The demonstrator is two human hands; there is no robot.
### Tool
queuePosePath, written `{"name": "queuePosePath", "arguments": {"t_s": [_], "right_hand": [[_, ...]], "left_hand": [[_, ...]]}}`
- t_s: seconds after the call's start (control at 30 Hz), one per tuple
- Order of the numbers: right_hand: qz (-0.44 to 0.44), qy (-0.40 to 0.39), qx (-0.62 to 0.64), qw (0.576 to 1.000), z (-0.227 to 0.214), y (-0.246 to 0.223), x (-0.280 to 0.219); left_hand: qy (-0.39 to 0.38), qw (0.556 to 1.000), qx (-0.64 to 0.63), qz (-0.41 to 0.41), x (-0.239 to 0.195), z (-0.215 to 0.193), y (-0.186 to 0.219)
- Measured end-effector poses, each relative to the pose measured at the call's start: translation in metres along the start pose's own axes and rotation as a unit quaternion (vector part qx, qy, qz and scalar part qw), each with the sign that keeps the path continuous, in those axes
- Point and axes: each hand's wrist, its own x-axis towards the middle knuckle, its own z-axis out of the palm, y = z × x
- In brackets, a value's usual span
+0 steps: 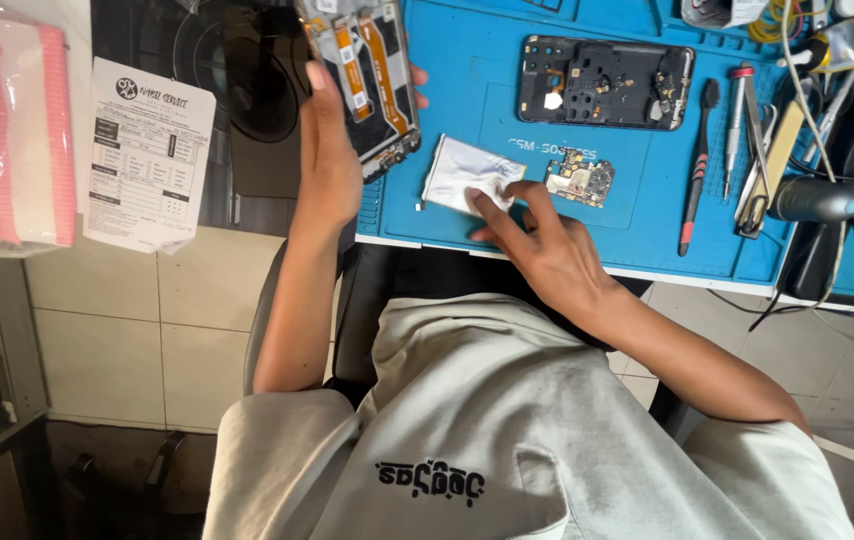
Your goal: The person removes the old battery from a disassembled smartphone, cleans the battery compartment with a brush, and prepares a new battery by removing its protective film. The person then cleans the interior of the phone chassis with the brush.
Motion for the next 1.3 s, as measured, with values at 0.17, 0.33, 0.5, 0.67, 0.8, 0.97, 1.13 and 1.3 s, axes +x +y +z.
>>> {"name": "queuePosePath", "arguments": {"t_s": [0.17,0.33,0.5,0.67,0.8,0.97,1.13,1.3], "right_hand": [[-0.028,0.013,-0.050,0.998,0.006,0.002,-0.004],[-0.059,-0.041,-0.148,0.986,0.009,0.006,-0.005],[-0.044,-0.006,-0.052,0.998,0.001,0.015,-0.003],[0.002,0.016,0.078,0.997,-0.021,0.018,-0.009],[0.123,0.034,0.054,0.990,-0.049,0.030,-0.031],[0.200,0.047,-0.099,0.974,-0.066,0.044,-0.046],[0.150,0.069,-0.158,0.973,-0.069,0.030,-0.039],[0.107,0.060,0.030,0.992,-0.041,0.010,-0.003]], "left_hand": [[-0.009,1.000,-0.013,-0.012,-0.001,0.000,-0.001],[0.009,0.998,0.025,-0.054,0.008,0.001,-0.002],[-0.006,0.984,0.179,-0.021,0.028,0.001,-0.009],[-0.046,0.955,0.293,-0.023,0.043,0.003,-0.009],[-0.060,0.946,0.319,0.018,0.043,-0.006,-0.003],[-0.036,0.941,0.336,0.038,0.047,-0.008,0.002],[-0.030,0.920,0.364,0.146,0.042,-0.010,0.006],[-0.022,0.873,0.464,0.151,0.034,-0.012,0.017]]}}
